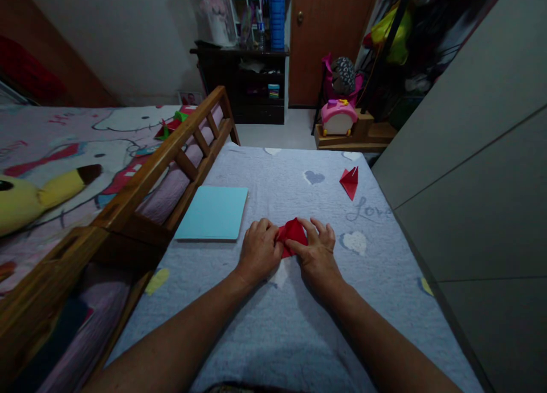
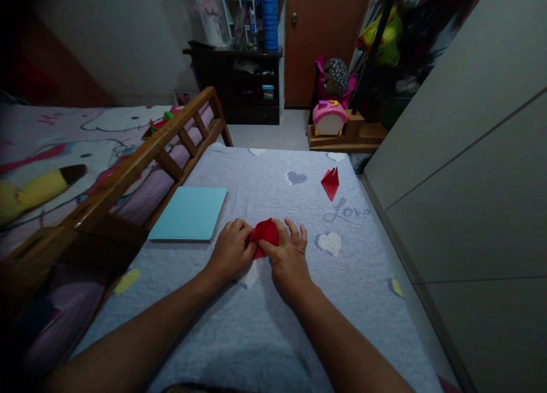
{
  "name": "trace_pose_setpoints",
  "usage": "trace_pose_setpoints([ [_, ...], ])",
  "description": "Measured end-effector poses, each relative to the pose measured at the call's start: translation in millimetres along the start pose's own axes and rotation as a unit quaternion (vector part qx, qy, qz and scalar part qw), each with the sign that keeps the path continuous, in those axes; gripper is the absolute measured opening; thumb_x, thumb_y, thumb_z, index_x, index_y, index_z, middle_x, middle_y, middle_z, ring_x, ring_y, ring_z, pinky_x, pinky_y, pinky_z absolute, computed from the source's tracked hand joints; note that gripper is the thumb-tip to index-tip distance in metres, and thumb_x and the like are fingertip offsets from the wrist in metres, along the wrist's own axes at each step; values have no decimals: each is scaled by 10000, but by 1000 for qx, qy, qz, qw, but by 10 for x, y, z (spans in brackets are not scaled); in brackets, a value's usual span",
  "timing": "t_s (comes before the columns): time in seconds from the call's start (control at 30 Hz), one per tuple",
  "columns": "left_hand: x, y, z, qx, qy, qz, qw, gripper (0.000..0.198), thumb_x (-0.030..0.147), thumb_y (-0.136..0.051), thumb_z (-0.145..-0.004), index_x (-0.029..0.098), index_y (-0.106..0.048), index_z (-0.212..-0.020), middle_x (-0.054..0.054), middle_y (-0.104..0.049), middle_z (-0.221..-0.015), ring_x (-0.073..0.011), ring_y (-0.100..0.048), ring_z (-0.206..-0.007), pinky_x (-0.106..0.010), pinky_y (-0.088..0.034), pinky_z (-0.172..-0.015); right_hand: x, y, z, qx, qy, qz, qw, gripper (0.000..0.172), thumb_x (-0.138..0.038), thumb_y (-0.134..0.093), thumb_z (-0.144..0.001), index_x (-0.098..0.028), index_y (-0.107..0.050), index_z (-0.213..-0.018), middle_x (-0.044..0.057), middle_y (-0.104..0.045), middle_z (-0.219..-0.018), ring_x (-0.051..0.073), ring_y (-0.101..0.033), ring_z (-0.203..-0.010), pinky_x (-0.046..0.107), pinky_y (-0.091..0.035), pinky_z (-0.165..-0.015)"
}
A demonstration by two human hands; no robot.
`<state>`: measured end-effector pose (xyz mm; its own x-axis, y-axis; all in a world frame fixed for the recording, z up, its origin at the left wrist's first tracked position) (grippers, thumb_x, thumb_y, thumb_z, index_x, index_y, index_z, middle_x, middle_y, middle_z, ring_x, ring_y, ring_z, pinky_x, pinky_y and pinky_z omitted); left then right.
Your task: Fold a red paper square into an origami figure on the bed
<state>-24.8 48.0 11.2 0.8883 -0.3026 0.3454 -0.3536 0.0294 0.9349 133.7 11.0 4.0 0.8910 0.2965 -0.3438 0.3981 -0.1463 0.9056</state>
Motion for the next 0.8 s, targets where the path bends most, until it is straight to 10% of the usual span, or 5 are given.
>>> trace_pose_setpoints([
  [0.37,5,6,8,2,1,-5,1000,101,189,-559,-877,193,-659,-891,-79,-589,-976,-250,-518,-944,-392,-427,-847,30,118,53,-26,105,65,992,408,-190,-636,-902,-403,-651,-1249,32,-354,-1593,337,-183,-1482,622,-91,-1164],
  [0.8,-6,-8,11,5,1,-5,1000,73,202,-573,-874,202,-646,-878,-77,-585,-985,-251,-518,-957,-391,-428,-844,180,321,100,-79,75,92,990,524,-81,-630,-848,-447,-670,-1222,21,-380,-1582,382,-252,-1474,670,-152,-1134],
])
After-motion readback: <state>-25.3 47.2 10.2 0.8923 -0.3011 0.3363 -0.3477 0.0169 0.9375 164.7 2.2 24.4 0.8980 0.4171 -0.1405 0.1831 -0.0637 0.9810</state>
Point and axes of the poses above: each hand's wrist, its own z-axis away from the middle knuckle, its own y-axis out of the back of the hand, x = y × z, the point moved 1 cm from there along -z, towards the middle knuckle
